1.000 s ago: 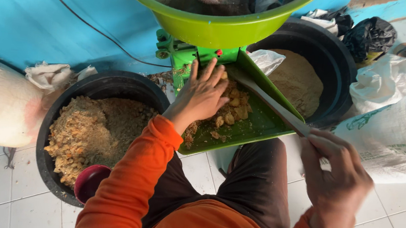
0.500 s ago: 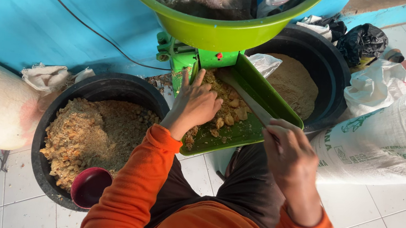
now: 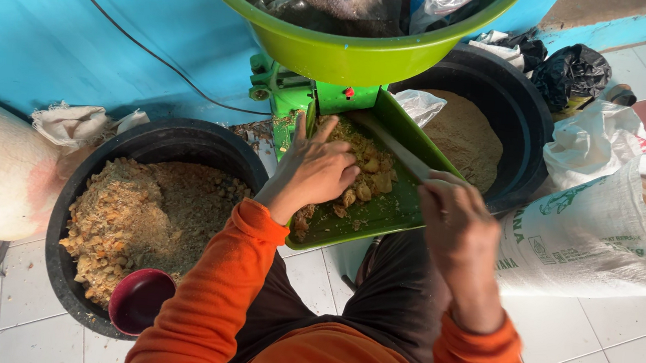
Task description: The person sits on the floor and feeds chunks of fried food pieces from a green tray into a small green grinding machine, using a metal rod to push the pieces in. Ground powder collects in a black basin below, and the person occasionally scoops pieces from a large basin beside them onto the tray.
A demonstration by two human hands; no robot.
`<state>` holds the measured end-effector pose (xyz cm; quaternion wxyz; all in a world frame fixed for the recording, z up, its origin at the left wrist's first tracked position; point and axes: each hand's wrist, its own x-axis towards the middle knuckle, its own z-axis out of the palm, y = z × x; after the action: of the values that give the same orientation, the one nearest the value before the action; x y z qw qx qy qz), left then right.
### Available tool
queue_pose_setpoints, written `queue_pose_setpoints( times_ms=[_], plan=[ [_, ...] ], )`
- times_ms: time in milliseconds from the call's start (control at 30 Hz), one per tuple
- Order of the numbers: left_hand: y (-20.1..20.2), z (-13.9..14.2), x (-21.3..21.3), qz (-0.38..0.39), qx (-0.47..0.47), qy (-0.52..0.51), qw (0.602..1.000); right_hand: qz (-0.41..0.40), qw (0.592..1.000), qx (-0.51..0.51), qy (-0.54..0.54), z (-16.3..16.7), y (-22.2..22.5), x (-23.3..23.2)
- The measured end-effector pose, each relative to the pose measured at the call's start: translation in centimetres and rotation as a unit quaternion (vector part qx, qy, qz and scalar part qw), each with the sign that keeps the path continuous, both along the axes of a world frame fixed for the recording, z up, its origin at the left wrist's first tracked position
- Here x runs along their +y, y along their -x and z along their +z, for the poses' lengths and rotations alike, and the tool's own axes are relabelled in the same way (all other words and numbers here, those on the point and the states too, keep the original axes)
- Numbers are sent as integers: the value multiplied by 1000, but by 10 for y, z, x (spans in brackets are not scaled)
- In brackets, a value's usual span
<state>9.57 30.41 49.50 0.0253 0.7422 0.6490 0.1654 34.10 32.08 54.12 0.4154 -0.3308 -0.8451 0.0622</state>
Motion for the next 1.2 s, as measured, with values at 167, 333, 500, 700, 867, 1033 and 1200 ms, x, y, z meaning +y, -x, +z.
queue_pose_setpoints(
  times_ms=[167,333,500,700,867,1033,1200],
  plan=[
    [-4,-7,14,-83,40,143,985,-47,999,-9,-5,38,-66,-20],
    [-6,-25,32,-80,75,-277,954,-55,997,19,45,58,-130,-61],
    [-1,-16,1,-81,-30,-8,996,-101,988,15,118,62,-150,-67],
    [-10,-1,-15,-122,3,-34,992,-19,992,-120,29,83,-112,-55],
    [-7,-3,-15,-114,21,-60,991,18,998,-44,44,56,-50,-29],
    [-2,-10,-17,-84,-71,-106,988,30,999,-43,-9,27,-20,-12],
    [-1,-18,-6,-24,-65,-145,987,30,999,-35,-4,12,-7,-4]
  ],
)
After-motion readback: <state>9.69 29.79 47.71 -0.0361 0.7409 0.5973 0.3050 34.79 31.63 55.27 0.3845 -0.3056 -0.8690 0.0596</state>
